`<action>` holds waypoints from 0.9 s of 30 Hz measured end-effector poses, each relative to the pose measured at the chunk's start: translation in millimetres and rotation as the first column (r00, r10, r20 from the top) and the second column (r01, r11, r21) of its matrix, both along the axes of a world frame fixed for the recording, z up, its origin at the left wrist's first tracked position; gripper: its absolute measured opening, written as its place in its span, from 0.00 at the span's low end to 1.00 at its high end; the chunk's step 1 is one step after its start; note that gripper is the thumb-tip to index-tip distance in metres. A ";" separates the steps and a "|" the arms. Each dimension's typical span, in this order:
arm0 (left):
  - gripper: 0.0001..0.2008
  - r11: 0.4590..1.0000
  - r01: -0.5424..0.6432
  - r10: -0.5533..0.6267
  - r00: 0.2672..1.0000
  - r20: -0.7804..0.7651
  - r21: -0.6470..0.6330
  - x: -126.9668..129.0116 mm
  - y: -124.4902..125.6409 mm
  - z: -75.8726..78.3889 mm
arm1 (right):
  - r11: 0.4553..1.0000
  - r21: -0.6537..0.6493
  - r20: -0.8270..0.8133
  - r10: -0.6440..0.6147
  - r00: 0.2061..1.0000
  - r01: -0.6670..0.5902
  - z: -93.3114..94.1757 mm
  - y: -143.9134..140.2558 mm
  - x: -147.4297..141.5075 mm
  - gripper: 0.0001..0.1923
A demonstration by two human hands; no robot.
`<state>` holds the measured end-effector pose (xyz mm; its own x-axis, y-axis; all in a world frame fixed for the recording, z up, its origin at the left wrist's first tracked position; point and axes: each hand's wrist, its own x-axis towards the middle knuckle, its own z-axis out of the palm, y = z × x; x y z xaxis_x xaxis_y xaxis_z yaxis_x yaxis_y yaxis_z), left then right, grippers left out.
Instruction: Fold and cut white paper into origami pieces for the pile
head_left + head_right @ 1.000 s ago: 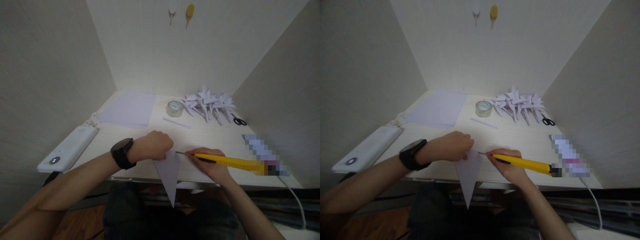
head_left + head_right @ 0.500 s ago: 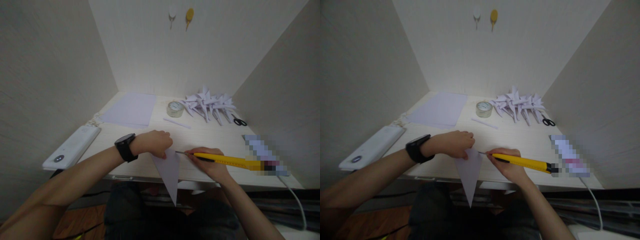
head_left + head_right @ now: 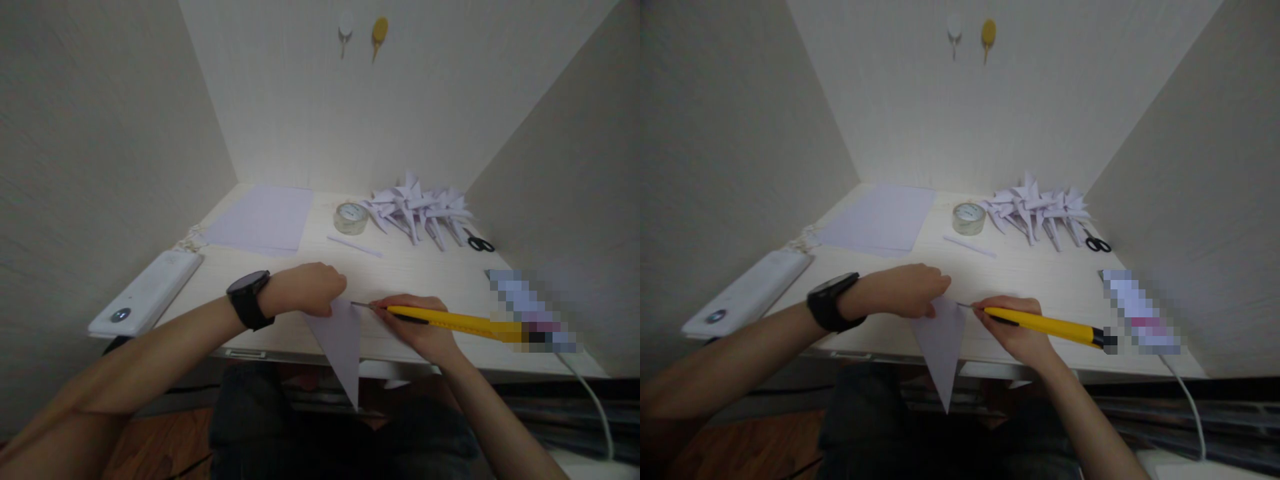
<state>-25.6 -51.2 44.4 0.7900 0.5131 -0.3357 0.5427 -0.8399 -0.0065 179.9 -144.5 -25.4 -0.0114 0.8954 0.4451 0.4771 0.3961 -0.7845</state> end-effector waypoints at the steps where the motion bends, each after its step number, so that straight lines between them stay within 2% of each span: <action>1: 0.12 1.000 -0.003 0.003 1.000 0.001 0.025 -0.8 -2.2 -0.3 | 1.000 -0.003 0.001 0.000 1.000 0.000 0.0 -0.3 -0.2 0.04; 5: 0.09 0.997 0.029 -0.030 1.000 0.009 0.074 -4.5 -10.6 -2.2 | 1.000 -0.009 -0.017 -0.006 1.000 0.006 0.3 -1.1 -1.8 0.04; 12: 0.09 0.998 0.036 -0.038 0.999 0.038 0.057 -6.0 -11.6 -5.0 | 1.000 0.001 -0.010 -0.026 1.000 0.026 -0.4 -0.6 -2.5 0.06; 23: 0.22 0.997 0.033 -0.036 0.998 -0.043 -0.063 2.1 3.6 2.6 | 1.000 0.004 0.024 -0.011 1.000 0.011 -0.2 -0.5 0.7 0.07; 27: 0.23 0.993 0.057 -0.061 0.997 -0.041 -0.099 3.4 12.0 1.0 | 1.000 0.004 0.036 -0.016 0.999 0.016 1.7 -0.5 -0.3 0.08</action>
